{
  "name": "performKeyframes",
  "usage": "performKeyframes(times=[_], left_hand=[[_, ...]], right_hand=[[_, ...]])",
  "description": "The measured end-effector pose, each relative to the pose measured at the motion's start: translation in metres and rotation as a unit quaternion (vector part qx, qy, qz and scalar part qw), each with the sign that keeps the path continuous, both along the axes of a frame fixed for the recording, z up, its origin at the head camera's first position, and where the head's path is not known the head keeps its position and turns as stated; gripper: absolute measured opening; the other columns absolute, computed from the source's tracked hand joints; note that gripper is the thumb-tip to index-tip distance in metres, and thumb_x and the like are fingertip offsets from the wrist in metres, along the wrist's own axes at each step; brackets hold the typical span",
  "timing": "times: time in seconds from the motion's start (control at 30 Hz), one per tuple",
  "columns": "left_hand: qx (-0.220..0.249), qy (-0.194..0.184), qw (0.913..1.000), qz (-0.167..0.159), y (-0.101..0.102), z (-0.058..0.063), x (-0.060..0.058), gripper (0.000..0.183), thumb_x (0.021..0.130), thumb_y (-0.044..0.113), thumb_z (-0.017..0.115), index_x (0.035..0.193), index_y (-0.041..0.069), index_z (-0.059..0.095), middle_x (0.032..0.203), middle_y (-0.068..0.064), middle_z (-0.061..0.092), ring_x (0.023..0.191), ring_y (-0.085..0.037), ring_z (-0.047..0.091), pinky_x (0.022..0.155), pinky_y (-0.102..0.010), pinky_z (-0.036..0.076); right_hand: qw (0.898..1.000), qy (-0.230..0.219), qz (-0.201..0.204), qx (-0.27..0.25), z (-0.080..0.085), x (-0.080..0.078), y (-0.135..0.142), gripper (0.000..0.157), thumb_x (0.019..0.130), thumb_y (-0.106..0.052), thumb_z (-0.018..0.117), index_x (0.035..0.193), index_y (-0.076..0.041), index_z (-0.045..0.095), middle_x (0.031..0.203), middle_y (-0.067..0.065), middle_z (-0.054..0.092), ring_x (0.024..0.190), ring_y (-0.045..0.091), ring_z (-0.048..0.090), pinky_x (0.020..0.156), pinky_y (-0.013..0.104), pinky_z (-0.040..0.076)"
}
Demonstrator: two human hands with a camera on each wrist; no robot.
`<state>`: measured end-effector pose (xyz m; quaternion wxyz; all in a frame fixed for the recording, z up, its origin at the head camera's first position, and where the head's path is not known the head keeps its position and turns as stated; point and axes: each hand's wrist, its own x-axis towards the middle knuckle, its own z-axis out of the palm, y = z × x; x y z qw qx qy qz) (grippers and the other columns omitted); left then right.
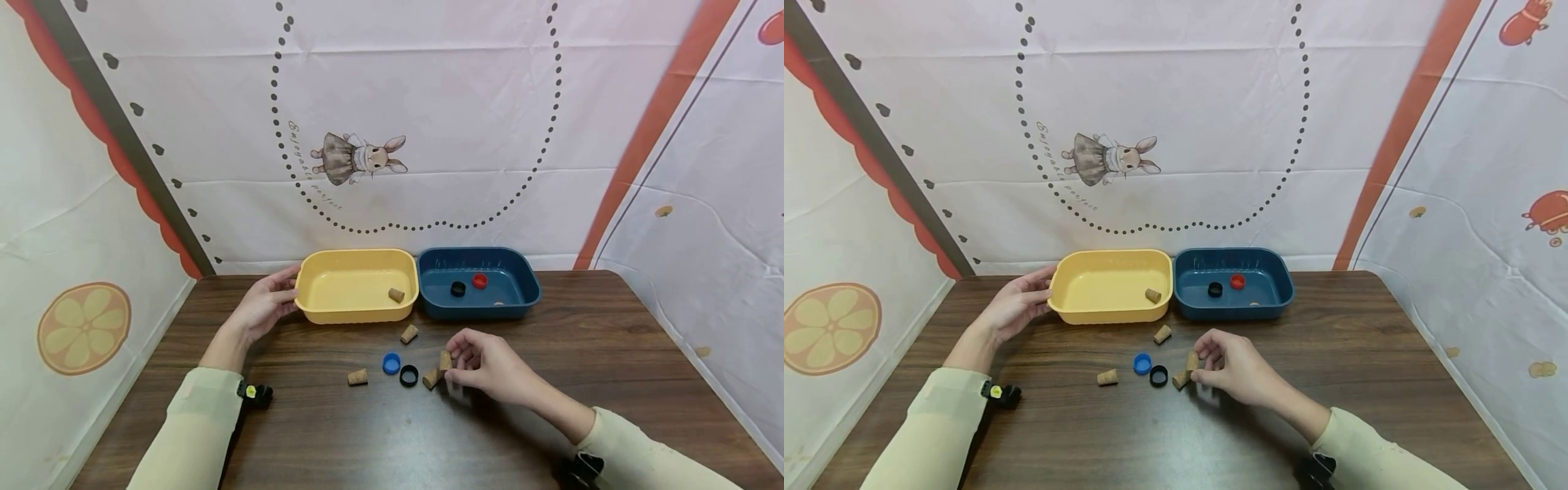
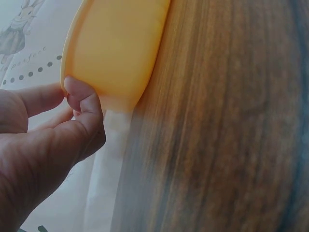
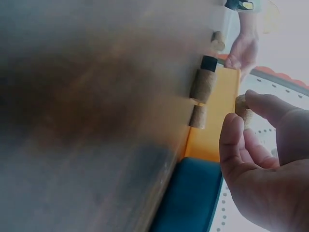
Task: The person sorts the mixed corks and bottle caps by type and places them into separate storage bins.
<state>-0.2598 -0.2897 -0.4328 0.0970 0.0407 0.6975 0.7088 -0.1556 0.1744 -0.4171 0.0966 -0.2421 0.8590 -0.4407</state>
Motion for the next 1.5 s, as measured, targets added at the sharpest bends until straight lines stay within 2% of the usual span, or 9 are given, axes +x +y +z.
performKeyframes(times=[0.47, 0.77, 1.03, 1.17, 1.5], left_hand=[[-0.003, -0.004, 1.0000, -0.001, -0.001, -0.004, -0.001, 0.064, 0.109, -0.002, 0.052, 0.168, 0.007, 0.029, 0.139, -0.025, 0.042, 0.107, -0.024, 0.059, 0.089, -0.033, 0.058], [-0.001, -0.003, 1.0000, 0.000, -0.001, -0.004, 0.000, 0.064, 0.109, -0.002, 0.053, 0.168, 0.007, 0.031, 0.139, -0.023, 0.043, 0.109, -0.024, 0.059, 0.088, -0.031, 0.058], [-0.005, 0.001, 1.0000, -0.002, 0.000, -0.004, -0.001, 0.064, 0.109, -0.002, 0.053, 0.168, 0.007, 0.031, 0.136, -0.021, 0.045, 0.108, -0.021, 0.059, 0.087, -0.030, 0.058], [-0.002, 0.001, 1.0000, 0.001, -0.001, -0.004, -0.001, 0.064, 0.109, -0.002, 0.053, 0.168, 0.007, 0.030, 0.135, -0.020, 0.044, 0.108, -0.021, 0.059, 0.085, -0.028, 0.059], [0.003, 0.006, 1.0000, 0.000, 0.000, -0.001, 0.001, 0.064, 0.109, -0.003, 0.052, 0.168, 0.004, 0.028, 0.139, -0.025, 0.043, 0.113, -0.025, 0.060, 0.086, -0.028, 0.058]], right_hand=[[0.999, 0.033, -0.010, -0.039, 0.022, -0.024, -0.009, 0.033, 0.090, -0.014, 0.086, 0.118, -0.011, 0.068, 0.104, 0.009, 0.070, 0.088, 0.020, 0.068, 0.076, 0.029, 0.059], [0.997, 0.044, -0.015, -0.065, 0.035, -0.044, -0.023, 0.033, 0.091, -0.014, 0.086, 0.119, -0.011, 0.069, 0.104, 0.004, 0.071, 0.090, 0.022, 0.068, 0.077, 0.031, 0.060], [0.996, 0.057, -0.020, -0.068, 0.041, -0.068, -0.035, 0.033, 0.092, -0.018, 0.086, 0.120, -0.011, 0.069, 0.107, 0.009, 0.071, 0.092, 0.021, 0.068, 0.078, 0.031, 0.060], [0.995, 0.061, -0.019, -0.070, 0.043, -0.082, -0.042, 0.035, 0.092, -0.017, 0.086, 0.121, -0.008, 0.069, 0.108, 0.007, 0.071, 0.093, 0.021, 0.068, 0.079, 0.031, 0.059], [0.995, 0.070, -0.024, -0.066, 0.047, -0.114, -0.065, 0.032, 0.093, -0.016, 0.085, 0.120, -0.006, 0.069, 0.107, 0.006, 0.070, 0.091, 0.021, 0.067, 0.081, 0.033, 0.057]])
